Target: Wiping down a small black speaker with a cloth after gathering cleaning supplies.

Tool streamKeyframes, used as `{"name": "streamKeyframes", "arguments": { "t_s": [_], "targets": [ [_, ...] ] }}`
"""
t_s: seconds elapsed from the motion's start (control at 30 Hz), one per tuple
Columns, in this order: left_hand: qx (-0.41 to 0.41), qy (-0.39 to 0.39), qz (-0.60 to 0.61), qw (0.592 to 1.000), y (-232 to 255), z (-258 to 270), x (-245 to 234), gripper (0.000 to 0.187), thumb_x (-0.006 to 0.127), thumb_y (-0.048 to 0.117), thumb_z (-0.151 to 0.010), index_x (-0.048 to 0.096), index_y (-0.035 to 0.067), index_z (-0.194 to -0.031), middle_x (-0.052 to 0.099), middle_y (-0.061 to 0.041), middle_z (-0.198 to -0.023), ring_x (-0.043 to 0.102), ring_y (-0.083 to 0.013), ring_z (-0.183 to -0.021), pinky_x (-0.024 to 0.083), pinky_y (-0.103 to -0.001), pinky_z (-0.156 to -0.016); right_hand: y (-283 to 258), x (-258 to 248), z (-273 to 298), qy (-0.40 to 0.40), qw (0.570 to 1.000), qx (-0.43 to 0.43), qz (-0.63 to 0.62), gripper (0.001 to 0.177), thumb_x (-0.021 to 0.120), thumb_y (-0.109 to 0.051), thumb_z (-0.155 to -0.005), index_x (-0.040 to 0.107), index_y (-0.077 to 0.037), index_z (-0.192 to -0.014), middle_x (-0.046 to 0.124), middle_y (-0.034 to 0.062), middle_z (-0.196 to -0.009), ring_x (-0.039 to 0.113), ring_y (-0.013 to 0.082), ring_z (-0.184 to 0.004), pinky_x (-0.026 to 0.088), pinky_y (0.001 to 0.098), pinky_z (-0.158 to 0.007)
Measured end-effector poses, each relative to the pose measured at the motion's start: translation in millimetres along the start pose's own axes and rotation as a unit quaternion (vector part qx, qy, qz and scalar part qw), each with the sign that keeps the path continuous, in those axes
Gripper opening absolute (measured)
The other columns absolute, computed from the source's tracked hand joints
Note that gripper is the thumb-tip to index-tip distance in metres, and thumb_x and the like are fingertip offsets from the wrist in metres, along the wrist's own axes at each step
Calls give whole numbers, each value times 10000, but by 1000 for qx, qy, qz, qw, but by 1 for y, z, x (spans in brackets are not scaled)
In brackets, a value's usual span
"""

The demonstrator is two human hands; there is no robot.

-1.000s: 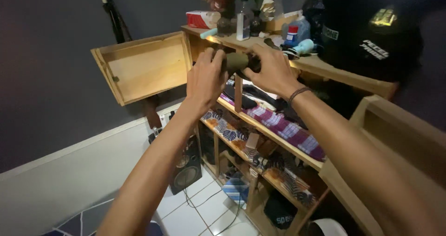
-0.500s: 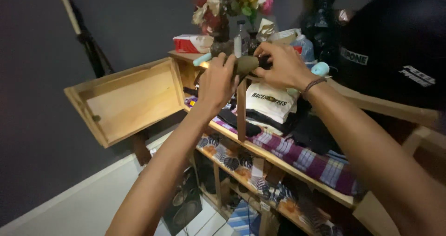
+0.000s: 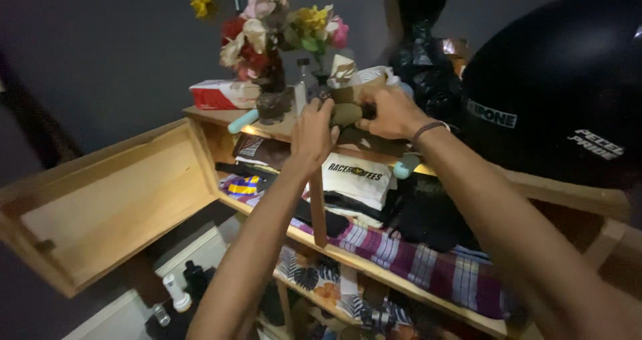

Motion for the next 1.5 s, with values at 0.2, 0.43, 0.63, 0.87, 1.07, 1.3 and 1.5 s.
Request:
{"name": "streamKeyframes", "arguments": {
  "t_s": [0.2,0.43,0.63,0.87,1.07,1.3,1.5],
  "targets": [
    [-76,-75,31,994,-7,-7,29,529,761,89,-796,650,202,-1300,589,-146,-1198,581,-387,-1124,515,-535,-908,16,26,-2,-95,991,54,73,537,813,-361,-765,685,-126,-1230,717,214,-1147,681,394,-1092,531,472,-964],
    [4,-25,-97,995,-5,-11,32,256,815,121,-669,803,127,-925,642,-181,-1084,632,-402,-1096,539,-518,-893,9,42,-3,-127,971,60,193,351,686,-401,-850,773,-189,-1117,747,201,-1078,714,387,-1043,559,504,-940],
    [-85,-128,-7,988,-17,-5,43,250,781,177,-829,748,66,-1050,723,-259,-1025,700,-444,-973,578,-519,-836,9,51,1,-146,961,85,219,372,667,-406,-868,775,-109,-1065,736,237,-1059,706,397,-1050,541,521,-953],
    [-43,-192,65,978,-18,9,26,557,673,96,-863,508,143,-1393,677,-265,-1158,616,-471,-1114,498,-558,-943,-8,33,17,-156,967,82,184,517,643,-412,-882,616,-122,-1310,722,250,-1092,687,428,-1065,517,542,-965],
    [25,-179,85,980,-35,25,36,460,646,82,-888,531,117,-1332,676,-231,-1173,615,-466,-1132,503,-554,-941,-20,18,29,-139,967,60,206,551,668,-413,-848,606,-151,-1328,720,249,-1090,683,425,-1060,530,536,-928],
    [-37,-125,31,991,-3,44,-36,293,720,180,-845,714,131,-1133,676,-197,-1150,644,-435,-1064,527,-551,-876,-42,-10,42,-111,965,65,227,548,769,-482,-789,678,-229,-1267,742,193,-991,724,360,-934,563,485,-847],
    [-32,-133,-67,988,-2,55,-51,190,714,244,-876,783,81,-944,710,-257,-958,684,-454,-933,554,-569,-802,-40,-18,58,19,979,-15,203,173,781,-354,-837,822,-214,-929,751,132,-810,724,333,-775,578,472,-739]
  ]
}}
Point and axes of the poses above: each hand's wrist, its own z-axis away from the middle knuckle, its own x-axis out of the palm, y = z × x, the point moved 4 cm from there along -z, towards the middle knuckle
